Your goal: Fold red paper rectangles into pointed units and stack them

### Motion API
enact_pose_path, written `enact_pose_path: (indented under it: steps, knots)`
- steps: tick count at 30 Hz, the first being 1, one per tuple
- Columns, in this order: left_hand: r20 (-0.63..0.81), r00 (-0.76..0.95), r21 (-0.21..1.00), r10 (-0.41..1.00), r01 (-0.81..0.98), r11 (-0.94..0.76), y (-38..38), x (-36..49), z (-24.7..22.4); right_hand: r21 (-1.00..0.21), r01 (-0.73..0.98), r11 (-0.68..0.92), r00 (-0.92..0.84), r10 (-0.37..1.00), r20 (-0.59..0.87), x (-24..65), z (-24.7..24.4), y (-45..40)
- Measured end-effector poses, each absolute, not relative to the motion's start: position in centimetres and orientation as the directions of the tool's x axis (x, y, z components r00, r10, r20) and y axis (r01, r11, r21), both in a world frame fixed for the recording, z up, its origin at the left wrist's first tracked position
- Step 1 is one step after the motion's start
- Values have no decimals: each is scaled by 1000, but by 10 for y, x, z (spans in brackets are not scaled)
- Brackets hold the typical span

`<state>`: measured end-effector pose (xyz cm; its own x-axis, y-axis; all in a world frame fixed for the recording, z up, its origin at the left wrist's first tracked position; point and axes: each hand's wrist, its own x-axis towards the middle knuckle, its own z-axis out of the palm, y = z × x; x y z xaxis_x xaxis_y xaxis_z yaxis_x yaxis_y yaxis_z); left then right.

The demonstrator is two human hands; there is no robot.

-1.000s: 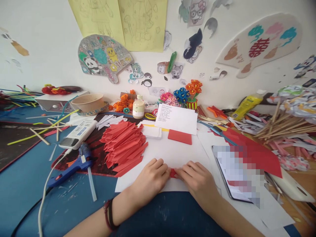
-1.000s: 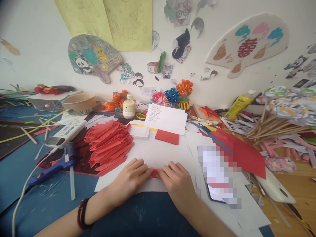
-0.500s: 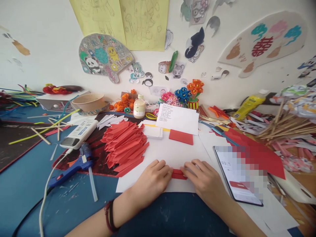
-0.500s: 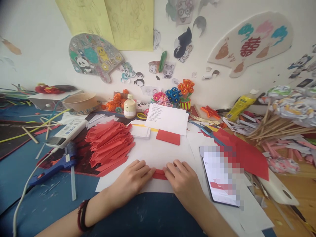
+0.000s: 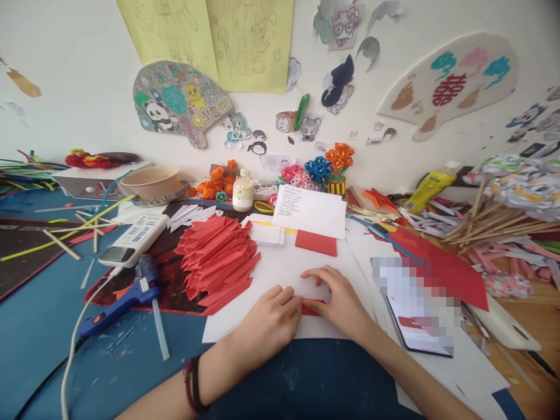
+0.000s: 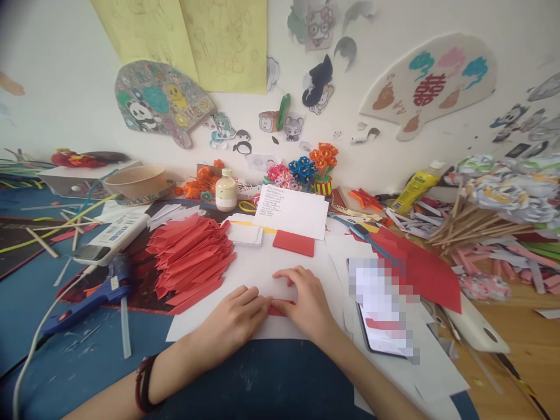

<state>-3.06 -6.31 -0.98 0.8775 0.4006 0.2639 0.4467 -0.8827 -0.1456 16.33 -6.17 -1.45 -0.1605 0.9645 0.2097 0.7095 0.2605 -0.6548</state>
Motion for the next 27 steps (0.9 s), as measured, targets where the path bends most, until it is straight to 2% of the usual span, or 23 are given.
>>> enact_pose_path:
  steps: [11,18,24,27]
  knots:
    - [224,878,-134,422,457,-879,-64,-31,-6,-756,634,162,-145,985,90,178,-11,-58]
    - [231,860,-101,455,486,-868,-63,-33,-4,-768,614,181,-202,977,69,186,-10,-55]
    - [166,839,-17,518,528,-849,-61,-36,-1,-806,561,188,-255,966,48,193,-12,-56]
    - [144,812,25,566,569,-822,-60,-37,-1,-819,534,207,-243,966,86,189,-11,-60]
